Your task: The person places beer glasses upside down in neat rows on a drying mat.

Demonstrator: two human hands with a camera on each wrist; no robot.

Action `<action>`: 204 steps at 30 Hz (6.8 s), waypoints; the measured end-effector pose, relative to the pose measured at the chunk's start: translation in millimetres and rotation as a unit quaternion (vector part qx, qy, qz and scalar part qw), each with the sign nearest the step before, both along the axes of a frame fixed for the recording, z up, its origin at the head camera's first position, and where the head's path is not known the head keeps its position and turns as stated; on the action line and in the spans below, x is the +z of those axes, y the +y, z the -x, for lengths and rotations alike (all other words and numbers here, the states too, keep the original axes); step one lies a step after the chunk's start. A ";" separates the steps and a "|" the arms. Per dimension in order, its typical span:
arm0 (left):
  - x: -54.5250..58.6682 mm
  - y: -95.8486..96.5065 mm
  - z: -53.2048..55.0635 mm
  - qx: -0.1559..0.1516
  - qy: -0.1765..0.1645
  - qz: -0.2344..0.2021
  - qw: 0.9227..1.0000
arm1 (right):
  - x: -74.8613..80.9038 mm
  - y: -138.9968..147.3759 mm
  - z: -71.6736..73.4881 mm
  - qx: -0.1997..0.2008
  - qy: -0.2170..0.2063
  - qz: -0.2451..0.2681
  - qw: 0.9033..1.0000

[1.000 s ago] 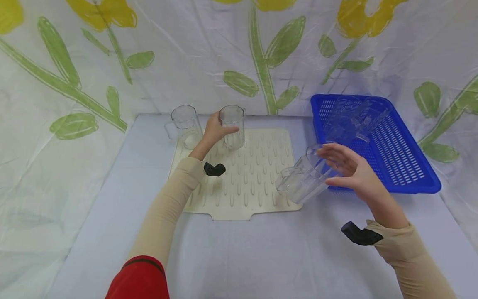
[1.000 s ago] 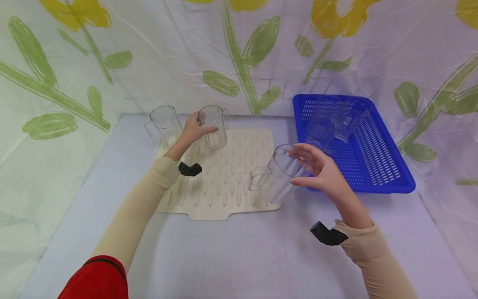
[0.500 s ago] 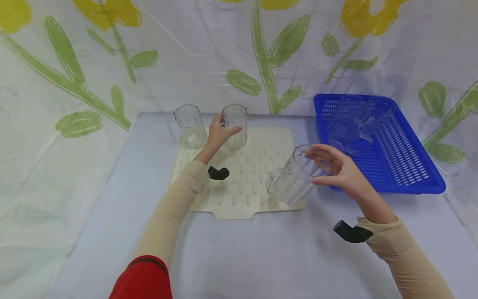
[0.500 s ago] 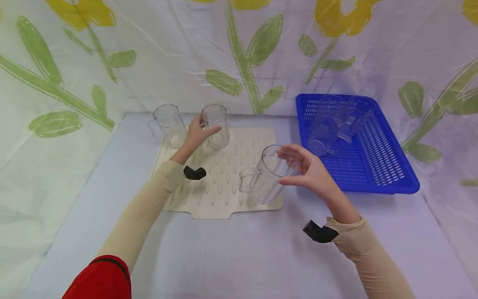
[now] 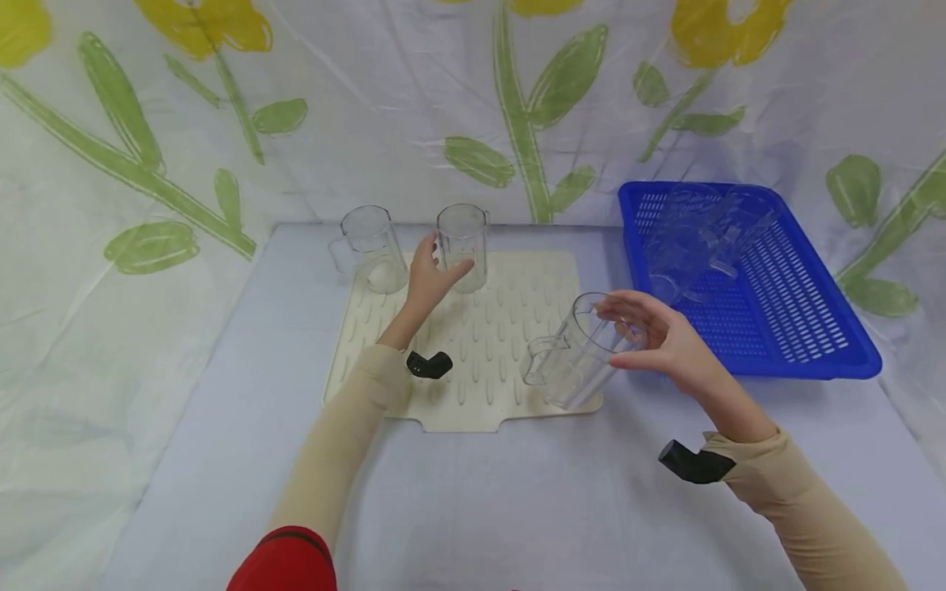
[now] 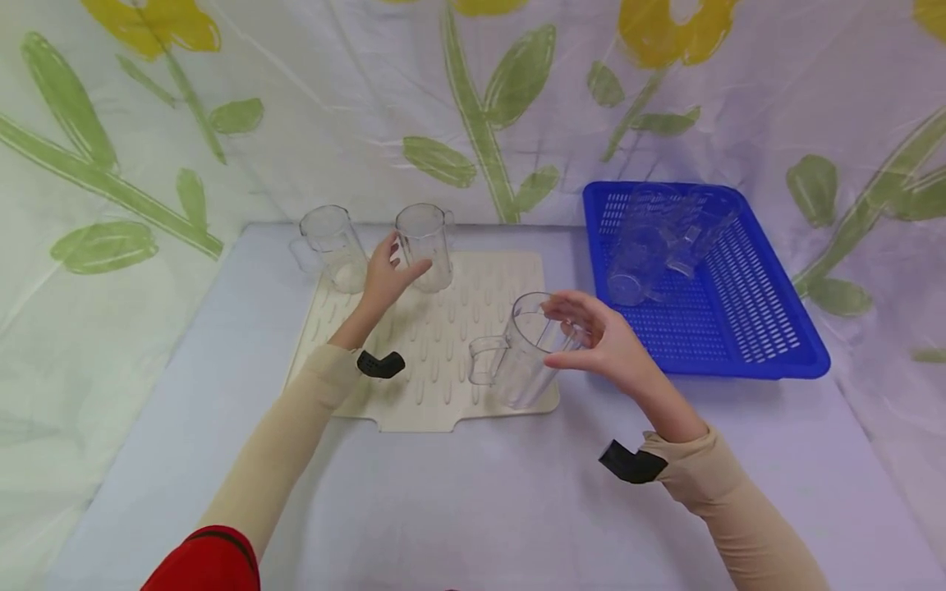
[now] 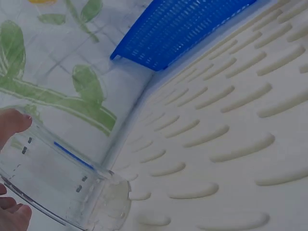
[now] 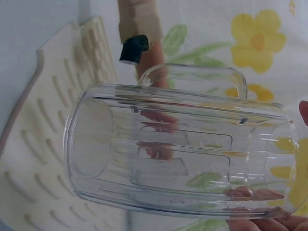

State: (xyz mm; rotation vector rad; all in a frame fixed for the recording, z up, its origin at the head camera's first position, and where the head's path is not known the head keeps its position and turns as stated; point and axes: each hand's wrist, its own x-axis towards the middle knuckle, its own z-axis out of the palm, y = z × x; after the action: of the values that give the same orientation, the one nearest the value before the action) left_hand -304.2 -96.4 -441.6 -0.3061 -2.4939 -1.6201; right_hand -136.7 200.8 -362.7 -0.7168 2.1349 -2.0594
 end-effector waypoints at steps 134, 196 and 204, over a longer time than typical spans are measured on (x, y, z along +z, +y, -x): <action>71.3 48.4 -91.0 -0.363 0.077 -0.182 0.911 | -86.2 -50.3 1.6 0.016 -0.158 -0.081 0.984; 79.5 81.7 -11.2 -0.173 0.063 -0.072 0.980 | -100.6 -41.8 -20.8 0.063 -0.220 -0.116 0.967; 64.5 92.3 -2.1 -0.149 0.074 -0.036 0.985 | -104.9 -35.5 -24.6 0.063 -0.216 -0.122 0.967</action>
State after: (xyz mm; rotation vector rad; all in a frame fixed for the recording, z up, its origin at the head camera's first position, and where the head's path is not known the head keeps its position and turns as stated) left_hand -302.1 -4.1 -377.1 -0.7925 -2.3600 -1.7137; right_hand -112.0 165.3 -467.6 -0.3227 1.9806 -1.6585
